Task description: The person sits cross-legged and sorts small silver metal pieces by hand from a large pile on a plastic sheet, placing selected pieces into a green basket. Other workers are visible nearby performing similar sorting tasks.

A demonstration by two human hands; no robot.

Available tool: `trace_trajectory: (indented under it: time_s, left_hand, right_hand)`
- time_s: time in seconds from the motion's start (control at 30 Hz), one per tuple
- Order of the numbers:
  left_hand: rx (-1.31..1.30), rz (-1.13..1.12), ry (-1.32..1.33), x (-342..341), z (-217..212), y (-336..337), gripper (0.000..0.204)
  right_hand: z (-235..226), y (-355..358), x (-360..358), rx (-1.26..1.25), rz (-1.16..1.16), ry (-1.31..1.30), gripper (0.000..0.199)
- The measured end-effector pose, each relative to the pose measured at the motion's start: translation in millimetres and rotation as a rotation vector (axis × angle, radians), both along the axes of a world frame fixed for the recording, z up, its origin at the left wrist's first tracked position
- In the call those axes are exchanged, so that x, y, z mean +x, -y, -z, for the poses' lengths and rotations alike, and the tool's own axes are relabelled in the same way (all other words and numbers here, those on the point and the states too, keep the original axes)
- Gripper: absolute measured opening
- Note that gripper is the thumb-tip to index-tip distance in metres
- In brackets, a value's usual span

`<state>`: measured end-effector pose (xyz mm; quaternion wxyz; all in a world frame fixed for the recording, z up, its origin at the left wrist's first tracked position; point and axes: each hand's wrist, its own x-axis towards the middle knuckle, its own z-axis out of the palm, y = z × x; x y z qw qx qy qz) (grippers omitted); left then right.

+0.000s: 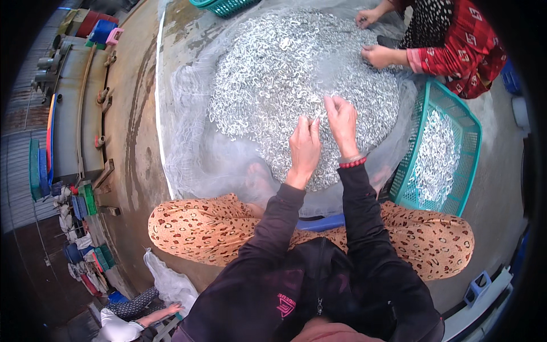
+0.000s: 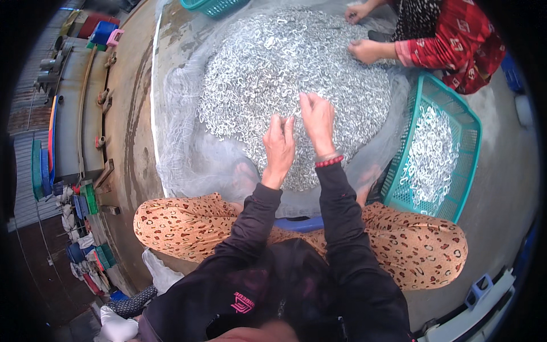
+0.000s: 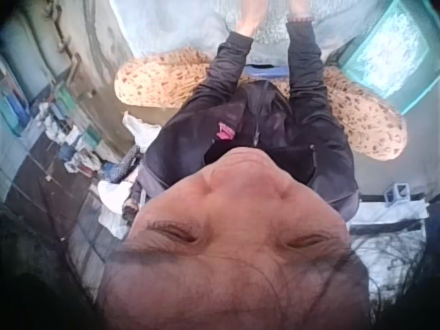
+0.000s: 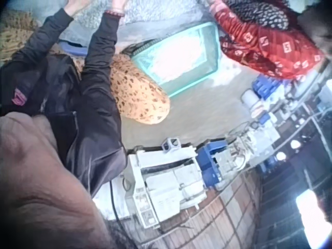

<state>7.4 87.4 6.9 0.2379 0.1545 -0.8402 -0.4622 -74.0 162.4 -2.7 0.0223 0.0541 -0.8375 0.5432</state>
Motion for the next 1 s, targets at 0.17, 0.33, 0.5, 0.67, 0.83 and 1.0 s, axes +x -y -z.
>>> trace_trajectory:
  time_s: [0.17, 0.33, 0.5, 0.67, 0.83, 1.0]
  left_hand:
    - [0.058, -0.011, -0.006, 1.7, -6.9, 10.5, 0.017]
    - [0.076, -0.05, -0.02, -0.7, -14.6, 31.8, 0.019]
    - [0.93, -0.073, -0.165, 0.5, -18.0, 78.5, 0.016]
    - [1.797, 0.295, -0.389, 0.7, 0.7, 119.3, 0.008]
    - [1.723, 0.316, -0.131, -9.9, 35.5, 124.9, 0.008]
    - [0.648, 0.181, 0.51, -24.1, 99.0, 122.1, 0.017]
  right_hand:
    - [-7.5, 13.0, 11.4, 0.007, -0.108, 0.008, 0.036]
    - [-10.6, 15.3, 6.5, 0.014, -0.097, -0.037, 0.036]
    - [1.6, -11.4, -8.3, -0.677, -0.14, 0.506, 0.028]
    - [36.1, -31.7, -7.2, -1.658, -0.414, 0.912, 0.016]
    - [52.0, -38.3, -5.1, -1.449, -0.251, 0.873, 0.014]
    - [59.1, -53.2, -11.5, -1.034, -0.187, 0.795, 0.02]
